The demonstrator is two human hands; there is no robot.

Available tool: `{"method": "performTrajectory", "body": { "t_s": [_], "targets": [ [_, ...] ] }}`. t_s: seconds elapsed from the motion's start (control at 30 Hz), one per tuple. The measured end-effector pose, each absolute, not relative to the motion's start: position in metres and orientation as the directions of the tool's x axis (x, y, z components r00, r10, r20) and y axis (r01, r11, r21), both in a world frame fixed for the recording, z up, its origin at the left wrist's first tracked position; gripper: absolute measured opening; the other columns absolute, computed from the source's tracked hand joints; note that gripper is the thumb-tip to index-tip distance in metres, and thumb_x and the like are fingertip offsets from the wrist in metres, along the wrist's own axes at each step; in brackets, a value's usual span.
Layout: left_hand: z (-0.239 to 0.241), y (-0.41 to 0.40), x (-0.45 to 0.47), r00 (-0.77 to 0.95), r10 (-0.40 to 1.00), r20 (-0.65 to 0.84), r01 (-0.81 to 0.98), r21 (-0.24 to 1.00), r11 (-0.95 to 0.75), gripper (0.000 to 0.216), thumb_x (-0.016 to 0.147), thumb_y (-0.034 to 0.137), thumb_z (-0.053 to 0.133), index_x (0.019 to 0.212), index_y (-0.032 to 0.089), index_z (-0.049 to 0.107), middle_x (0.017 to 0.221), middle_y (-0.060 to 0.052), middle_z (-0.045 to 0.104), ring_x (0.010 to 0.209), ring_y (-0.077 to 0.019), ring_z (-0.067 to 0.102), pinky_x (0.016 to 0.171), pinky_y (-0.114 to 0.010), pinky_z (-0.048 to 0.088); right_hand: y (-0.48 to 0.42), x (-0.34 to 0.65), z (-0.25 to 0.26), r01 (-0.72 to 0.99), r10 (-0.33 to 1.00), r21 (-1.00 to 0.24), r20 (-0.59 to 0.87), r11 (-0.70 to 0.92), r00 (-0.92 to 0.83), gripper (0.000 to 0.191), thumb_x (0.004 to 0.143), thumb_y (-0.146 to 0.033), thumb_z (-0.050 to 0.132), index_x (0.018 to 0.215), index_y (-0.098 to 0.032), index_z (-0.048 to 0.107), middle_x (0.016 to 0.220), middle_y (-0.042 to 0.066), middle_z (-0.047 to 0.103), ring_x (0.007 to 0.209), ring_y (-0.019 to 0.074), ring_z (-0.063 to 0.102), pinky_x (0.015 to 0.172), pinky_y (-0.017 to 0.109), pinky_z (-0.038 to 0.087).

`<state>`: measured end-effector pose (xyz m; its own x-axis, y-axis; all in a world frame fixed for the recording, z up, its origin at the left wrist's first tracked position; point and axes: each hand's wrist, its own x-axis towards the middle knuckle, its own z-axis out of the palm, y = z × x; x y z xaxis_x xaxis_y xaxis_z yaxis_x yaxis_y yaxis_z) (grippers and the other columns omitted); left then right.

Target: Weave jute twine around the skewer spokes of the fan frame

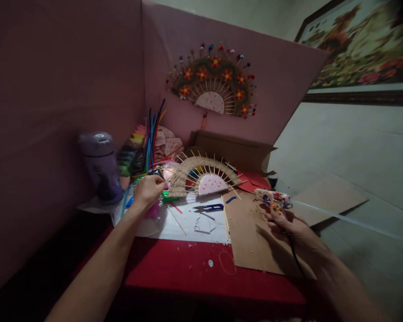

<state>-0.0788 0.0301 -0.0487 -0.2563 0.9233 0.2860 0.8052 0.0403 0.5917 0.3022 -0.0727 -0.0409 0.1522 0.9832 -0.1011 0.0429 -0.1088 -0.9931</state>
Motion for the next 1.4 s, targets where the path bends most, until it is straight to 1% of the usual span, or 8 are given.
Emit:
{"method": "performTrajectory", "body": {
  "t_s": [0.07,0.13,0.23,0.37,0.47,0.67,0.97,1.4],
  "targets": [
    [-0.05,0.03,-0.078,-0.219,0.941,0.258,0.829,0.558,0.04,0.02,0.07,0.033,0.056,0.073,0.024,0.074,0.079,-0.007,0.074,0.074,-0.0236,0.065,0.054,-0.028,0.033,-0.073,0.271,-0.032,-0.096,0.99,-0.986,-0.142,-0.139,0.015,0.034,0.064,-0.039,0.078,0.086,-0.019,0.061,0.065,-0.002,0.051,0.043,0.0031,0.032,0.034,0.014,0.023],
    [-0.051,0.03,-0.078,-0.189,0.951,0.245,0.853,0.52,0.035,0.021,0.07,0.031,0.056,0.075,0.024,0.075,0.077,-0.008,0.073,0.073,-0.024,0.065,0.053,-0.028,0.033,-0.071,0.237,-0.028,-0.133,0.973,-0.967,-0.205,-0.218,-0.105,0.033,0.065,-0.038,0.077,0.084,-0.018,0.058,0.063,-0.003,0.05,0.042,0.0021,0.031,0.034,0.014,0.023],
    [-0.054,0.03,-0.076,-0.161,0.956,0.246,0.883,0.469,0.028,0.02,0.071,0.028,0.056,0.076,0.025,0.075,0.073,-0.01,0.072,0.071,-0.0241,0.064,0.054,-0.028,0.035,-0.064,0.19,-0.028,-0.07,0.942,-0.955,-0.271,-0.289,-0.196,0.032,0.07,-0.043,0.071,0.072,-0.017,0.052,0.057,-0.005,0.048,0.038,0.0033,0.035,0.031,0.015,0.023],
    [-0.058,0.03,-0.074,-0.126,0.963,0.238,0.897,0.442,0.008,0.021,0.071,0.026,0.054,0.077,0.025,0.075,0.077,-0.011,0.072,0.073,-0.0256,0.065,0.057,-0.029,0.038,-0.048,0.146,-0.035,-0.036,0.923,-0.978,-0.184,-0.208,-0.337,0.031,0.073,-0.043,0.067,0.073,-0.018,0.048,0.056,-0.006,0.051,0.035,0.0041,0.038,0.029,0.016,0.029],
    [-0.06,0.031,-0.074,-0.097,0.972,0.215,0.882,0.471,-0.017,0.024,0.072,0.024,0.052,0.081,0.025,0.075,0.079,-0.01,0.073,0.075,-0.0256,0.065,0.057,-0.029,0.039,-0.031,0.128,-0.041,-0.013,0.923,-0.982,-0.174,-0.19,-0.344,0.032,0.072,-0.044,0.066,0.072,-0.018,0.047,0.058,-0.005,0.053,0.034,0.004,0.04,0.026,0.015,0.027],
    [-0.058,0.031,-0.075,-0.09,0.988,0.124,0.843,0.538,0.009,0.025,0.073,0.025,0.049,0.076,0.023,0.074,0.058,-0.007,0.067,0.061,-0.023,0.063,0.054,-0.028,0.037,-0.011,0.111,-0.054,0.004,0.922,-0.991,-0.124,-0.132,-0.366,0.027,0.074,-0.041,0.063,0.074,-0.019,0.048,0.056,-0.006,0.053,0.032,0.0046,0.04,0.024,0.015,0.028],
    [-0.057,0.031,-0.072,-0.107,0.986,0.126,0.879,0.476,0.035,0.024,0.073,0.032,0.052,0.077,0.024,0.074,0.076,-0.01,0.072,0.079,-0.0268,0.066,0.056,-0.029,0.037,-0.006,0.103,-0.056,-0.016,0.911,-0.99,-0.126,-0.143,-0.392,0.026,0.074,-0.039,0.064,0.075,-0.018,0.05,0.056,-0.005,0.055,0.033,0.0042,0.041,0.026,0.014,0.026],
    [-0.057,0.034,-0.076,-0.073,0.994,0.085,0.869,0.495,0.021,0.025,0.072,0.029,0.049,0.075,0.021,0.073,0.078,-0.009,0.072,0.074,-0.0223,0.063,0.057,-0.028,0.037,-0.002,0.094,-0.055,0.1,0.887,-0.971,-0.239,-0.217,-0.395,0.017,0.082,-0.032,0.056,0.077,-0.018,0.048,0.054,-0.006,0.053,0.032,0.0039,0.037,0.028,0.017,0.022]
  ]
}}
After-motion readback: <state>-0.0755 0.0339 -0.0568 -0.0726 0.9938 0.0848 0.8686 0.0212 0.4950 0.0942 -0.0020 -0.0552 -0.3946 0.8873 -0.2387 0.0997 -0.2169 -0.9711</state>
